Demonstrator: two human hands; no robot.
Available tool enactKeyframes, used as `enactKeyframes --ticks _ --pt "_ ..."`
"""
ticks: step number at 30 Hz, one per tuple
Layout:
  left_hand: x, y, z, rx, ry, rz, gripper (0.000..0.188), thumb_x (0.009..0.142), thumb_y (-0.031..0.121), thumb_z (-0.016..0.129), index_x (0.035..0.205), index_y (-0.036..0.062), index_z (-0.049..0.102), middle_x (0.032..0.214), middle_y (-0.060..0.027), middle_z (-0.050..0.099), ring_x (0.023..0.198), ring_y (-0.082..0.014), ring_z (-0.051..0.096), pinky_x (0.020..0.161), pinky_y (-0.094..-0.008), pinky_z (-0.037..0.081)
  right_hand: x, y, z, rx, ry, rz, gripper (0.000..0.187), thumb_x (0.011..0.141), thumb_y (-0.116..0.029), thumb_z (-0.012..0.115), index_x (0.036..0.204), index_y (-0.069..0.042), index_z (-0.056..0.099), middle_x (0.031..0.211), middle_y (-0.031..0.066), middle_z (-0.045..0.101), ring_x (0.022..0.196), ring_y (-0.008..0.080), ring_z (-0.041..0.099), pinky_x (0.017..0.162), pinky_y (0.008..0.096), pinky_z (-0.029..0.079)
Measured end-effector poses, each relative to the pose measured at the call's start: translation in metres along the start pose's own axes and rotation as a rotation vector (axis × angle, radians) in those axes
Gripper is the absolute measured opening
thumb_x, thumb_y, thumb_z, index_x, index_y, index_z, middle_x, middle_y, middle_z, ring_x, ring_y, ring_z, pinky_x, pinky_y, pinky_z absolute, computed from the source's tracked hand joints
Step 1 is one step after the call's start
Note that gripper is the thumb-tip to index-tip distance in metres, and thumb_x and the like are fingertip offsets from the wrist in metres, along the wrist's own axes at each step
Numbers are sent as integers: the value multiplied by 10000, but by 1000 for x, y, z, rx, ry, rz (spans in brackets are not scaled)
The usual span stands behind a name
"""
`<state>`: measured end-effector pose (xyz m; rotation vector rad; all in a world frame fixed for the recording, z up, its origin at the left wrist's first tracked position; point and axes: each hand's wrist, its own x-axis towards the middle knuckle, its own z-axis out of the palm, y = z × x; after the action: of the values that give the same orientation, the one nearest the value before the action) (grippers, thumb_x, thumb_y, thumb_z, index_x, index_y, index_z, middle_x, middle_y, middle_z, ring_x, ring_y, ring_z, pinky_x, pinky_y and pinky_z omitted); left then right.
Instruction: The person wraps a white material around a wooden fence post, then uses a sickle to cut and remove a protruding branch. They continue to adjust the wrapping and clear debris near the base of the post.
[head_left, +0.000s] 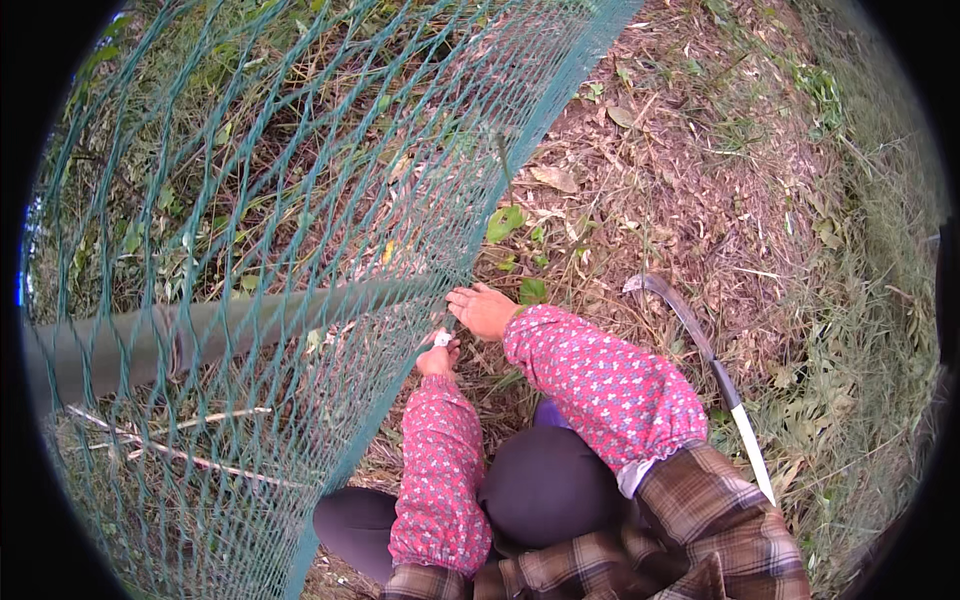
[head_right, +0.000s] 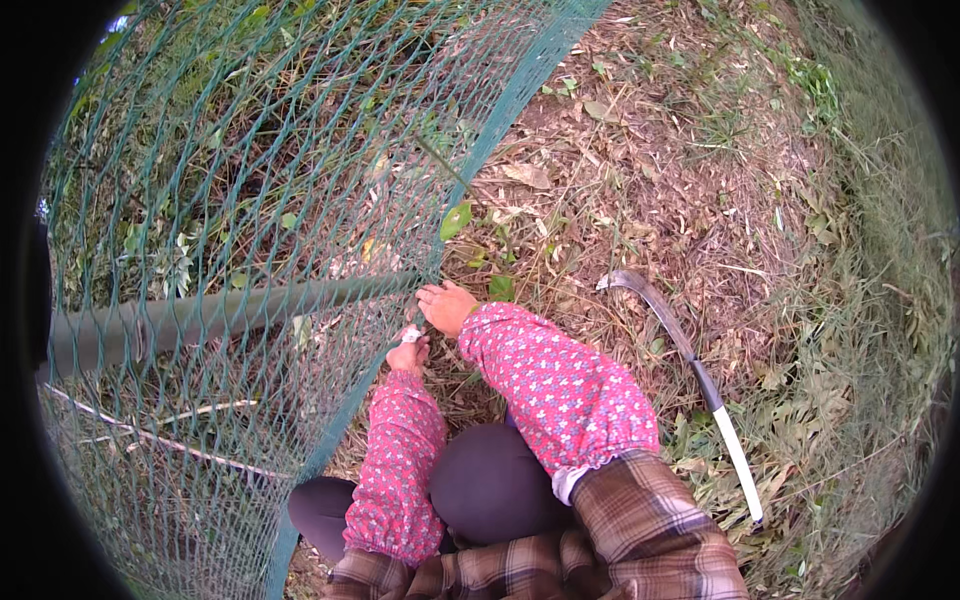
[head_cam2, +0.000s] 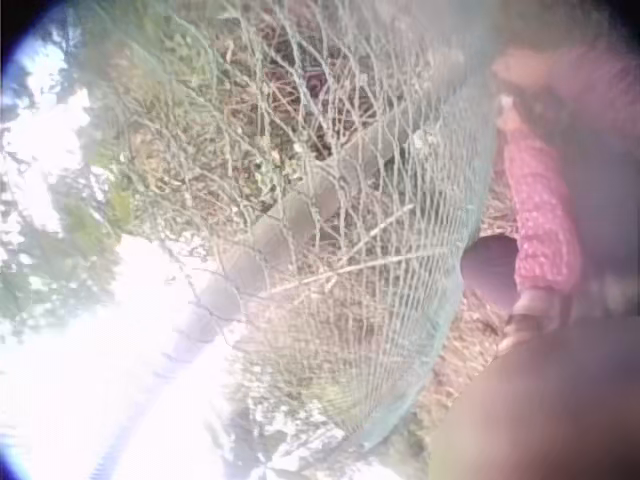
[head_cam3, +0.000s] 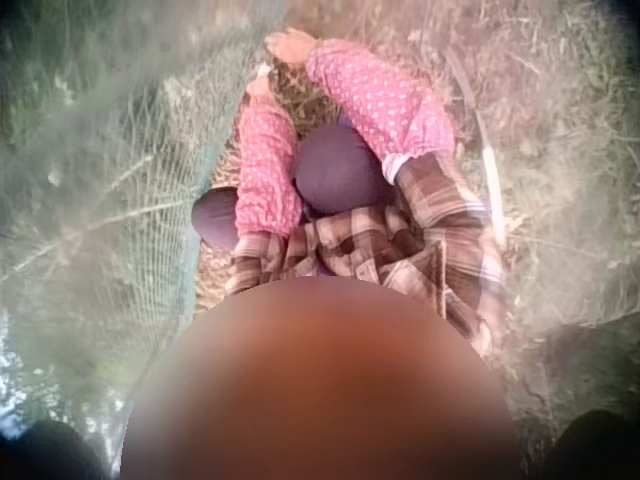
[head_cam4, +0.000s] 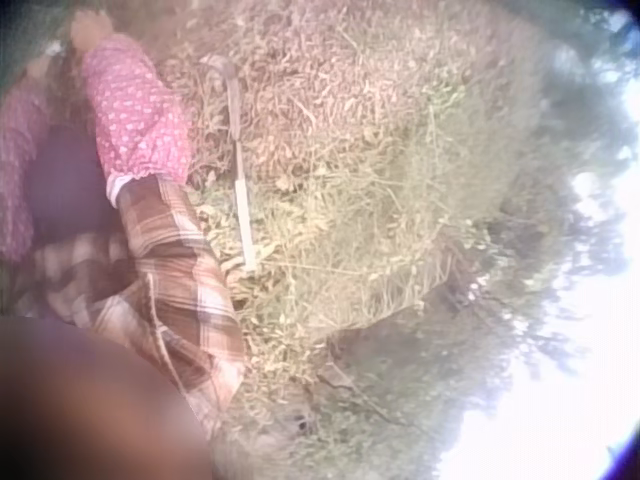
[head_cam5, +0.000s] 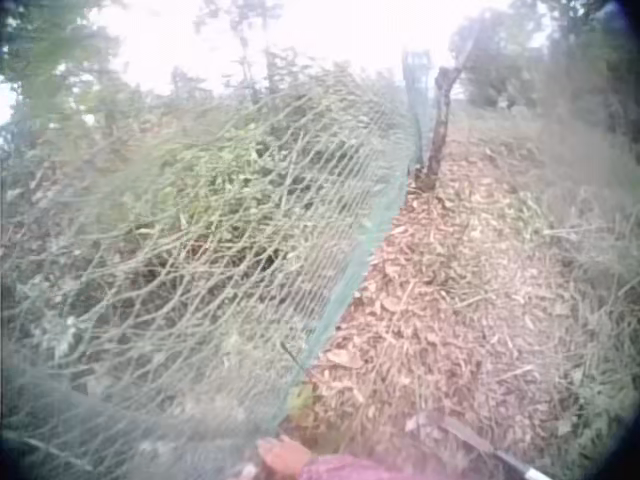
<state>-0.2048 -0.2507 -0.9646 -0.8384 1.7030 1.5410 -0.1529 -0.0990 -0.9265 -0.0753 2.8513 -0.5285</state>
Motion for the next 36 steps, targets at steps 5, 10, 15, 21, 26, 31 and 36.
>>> enactKeyframes --ticks 5,10,15,21,26,31,36 --pt "-31 -6 13 324 -162 310 193 776 -60 571 955 -3 613 773 -110 658 643 -182 633 569 -291 515 8 8 31 -10 22 71 389 849 -212 476 1207 -75 545 1418 22 367 1295 189 344 1015 451 297" --pt "-49 7 2 1147 -135 1223 411 712 -33 556 1122 5 550 1161 -155 556 1063 -300 535 890 -397 431 17 5 46 -18 -21 121 407 861 -250 473 1231 -91 537 1423 -22 356 1292 176 336 1022 466 278" --pt "-12 21 0 1596 -203 984 679 727 71 572 1353 44 312 1345 -141 411 1239 -319 376 994 -458 319 18 4 55 24 96 123 384 869 -238 452 1216 -101 547 1418 -21 359 1295 166 332 1029 471 266" --pt "15 20 4 1773 -342 687 759 783 316 599 1408 89 232 1423 -201 291 1294 -428 278 1065 -456 262 18 0 56 120 0 147 474 811 -219 512 1262 -75 500 1430 28 342 1316 202 313 1042 468 274" --pt "24 22 4 1801 -417 652 790 792 362 593 1420 79 207 1436 -237 238 1321 -447 205 1082 -453 240 17 -2 54 132 96 134 429 836 -206 485 1242 -75 524 1427 24 346 1314 200 315 1059 457 251" --pt "43 20 6 1795 -482 565 840 791 407 598 1434 82 166 1433 -257 227 1328 -436 197 1099 -444 207 12 2 62 204 48 135 420 841 -204 476 1239 -81 529 1424 19 350 1305 197 325 1074 446 226" --pt "57 9 1 1787 -471 775 867 753 428 635 1427 99 200 1378 -253 328 1306 -437 246 1074 -464 259 18 0 73 152 156 250 404 835 -229 477 1214 -106 548 1385 -7 402 1314 176 302 1076 432 221"
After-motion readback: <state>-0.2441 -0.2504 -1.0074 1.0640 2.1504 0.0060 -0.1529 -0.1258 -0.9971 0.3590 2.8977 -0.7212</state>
